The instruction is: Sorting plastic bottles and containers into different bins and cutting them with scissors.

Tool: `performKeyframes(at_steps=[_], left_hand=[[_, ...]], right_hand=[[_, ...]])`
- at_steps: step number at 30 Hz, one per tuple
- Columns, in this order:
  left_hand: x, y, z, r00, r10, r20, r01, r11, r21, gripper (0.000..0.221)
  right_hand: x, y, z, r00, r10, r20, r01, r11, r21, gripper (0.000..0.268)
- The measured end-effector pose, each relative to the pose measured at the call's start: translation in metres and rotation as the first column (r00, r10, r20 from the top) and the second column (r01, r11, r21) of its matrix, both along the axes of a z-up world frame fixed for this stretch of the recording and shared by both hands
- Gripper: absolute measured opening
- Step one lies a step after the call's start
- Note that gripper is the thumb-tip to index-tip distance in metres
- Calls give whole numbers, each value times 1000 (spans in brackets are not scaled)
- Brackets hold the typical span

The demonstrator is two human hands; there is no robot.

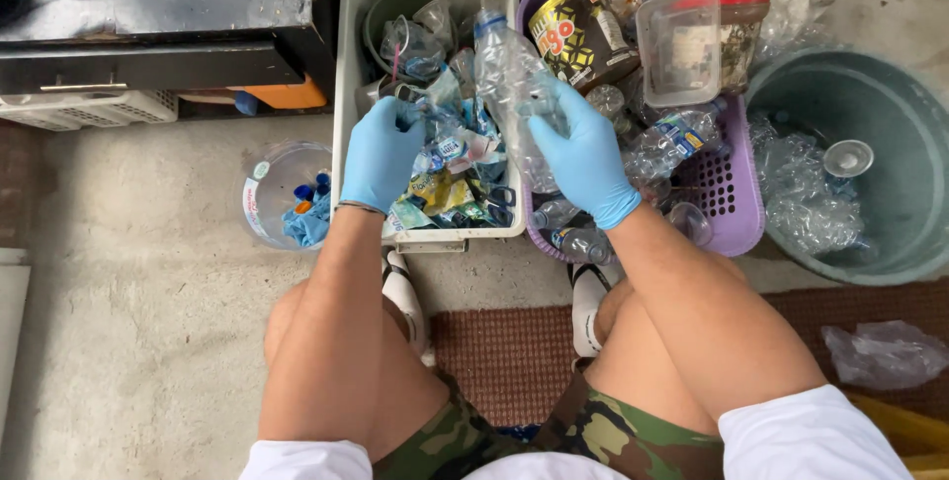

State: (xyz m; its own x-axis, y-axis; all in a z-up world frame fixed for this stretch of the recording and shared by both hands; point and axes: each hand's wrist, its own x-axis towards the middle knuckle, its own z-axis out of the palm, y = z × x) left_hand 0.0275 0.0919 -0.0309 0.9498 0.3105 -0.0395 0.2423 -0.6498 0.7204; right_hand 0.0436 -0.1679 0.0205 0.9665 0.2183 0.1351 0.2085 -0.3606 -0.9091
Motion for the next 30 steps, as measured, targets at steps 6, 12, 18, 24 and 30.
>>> performKeyframes(at_steps=[6,12,18,24,30], left_hand=[[30,35,-89,988,15,-152,11,985,171,18],[28,29,-123,978,94,-184,-74,991,110,30],[19,19,-97,993,93,-78,-88,994,60,38],[25,11,-78,989,97,110,-102,994,46,20],[-5,-45,-16,968,41,246,210,400,-892,53]], right_hand=[[10,-9,-8,999,-25,27,27,998,-51,43],[11,-3,-11,998,13,60,-8,995,-95,46],[15,1,-25,995,29,95,-17,993,-119,43],[13,2,-23,997,67,26,-65,994,-92,42],[11,8,-27,980,126,-153,-127,992,4,42]])
